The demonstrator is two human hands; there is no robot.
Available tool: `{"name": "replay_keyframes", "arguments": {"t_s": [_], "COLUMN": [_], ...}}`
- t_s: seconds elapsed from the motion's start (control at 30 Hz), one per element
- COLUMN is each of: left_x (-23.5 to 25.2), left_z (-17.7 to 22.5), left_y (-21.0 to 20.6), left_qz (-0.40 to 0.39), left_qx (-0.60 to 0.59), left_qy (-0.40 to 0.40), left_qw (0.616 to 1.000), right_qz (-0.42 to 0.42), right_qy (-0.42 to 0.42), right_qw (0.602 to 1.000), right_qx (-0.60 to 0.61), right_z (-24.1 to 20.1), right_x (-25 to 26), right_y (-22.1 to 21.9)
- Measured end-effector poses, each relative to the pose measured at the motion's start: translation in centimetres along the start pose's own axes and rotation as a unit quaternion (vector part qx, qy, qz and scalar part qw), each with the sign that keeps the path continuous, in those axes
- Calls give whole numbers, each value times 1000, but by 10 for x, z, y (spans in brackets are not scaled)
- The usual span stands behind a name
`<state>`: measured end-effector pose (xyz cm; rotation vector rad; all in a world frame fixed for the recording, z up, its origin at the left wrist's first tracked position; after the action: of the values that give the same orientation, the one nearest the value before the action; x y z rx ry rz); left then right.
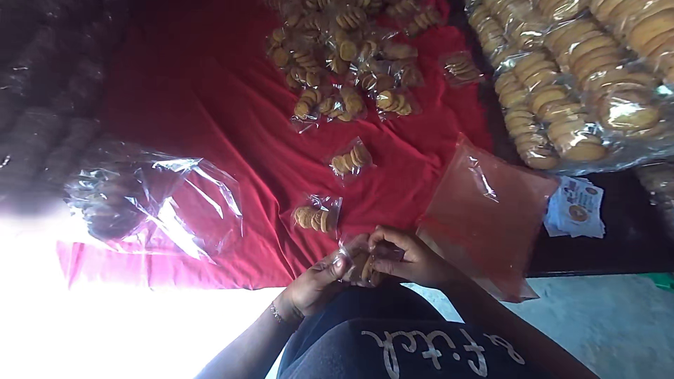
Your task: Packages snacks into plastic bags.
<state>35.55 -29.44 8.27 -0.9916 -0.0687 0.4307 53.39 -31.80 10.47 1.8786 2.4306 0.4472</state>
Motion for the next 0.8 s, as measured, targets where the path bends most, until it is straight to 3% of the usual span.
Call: {"name": "replay_keyframes", "arguments": {"t_s": [0.07, 0.17, 0.3, 0.4, 0.5, 0.57, 0.67, 0.8], "left_x": [-6, -11, -20, -25, -25, -22, -20, -24], "left_z": [4, 9, 4, 6, 14, 21, 32, 25], "left_y": [2, 7, 20, 28, 38, 39, 32, 28], "left_qz": [1, 106, 234, 189, 118, 91, 158, 251], "left_qx": [26, 52, 98, 64, 28, 60, 168, 254], "left_qy": [0, -36, -83, -54, -30, -25, -53, -136], "left_qw": [1000, 992, 964, 978, 992, 994, 972, 924], "right_qz": [-14, -51, -15, 0, -17, -44, -39, -76], "right_qy": [3, 10, 2, -19, 7, 15, -28, -93], "right_qw": [999, 997, 997, 998, 990, 996, 999, 993], "right_qx": [36, 57, -75, -67, -139, -79, 22, -1], "right_z": [5, 3, 7, 15, 5, -2, 7, 19], "right_x": [2, 10, 23, 36, 44, 47, 48, 35], "right_y": [-5, -15, -32, -31, -35, -37, -34, -41]}}
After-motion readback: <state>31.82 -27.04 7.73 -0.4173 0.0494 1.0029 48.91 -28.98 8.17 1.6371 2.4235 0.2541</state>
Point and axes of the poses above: each hand's wrist, its own x-axis towards the middle knuckle, its own y-axis out of the back of the hand, z = x × y, the point moved 5 cm from there along x, towards the middle knuckle, and after that the axes turned 5 degrees about -x, right-handed, at the moved point
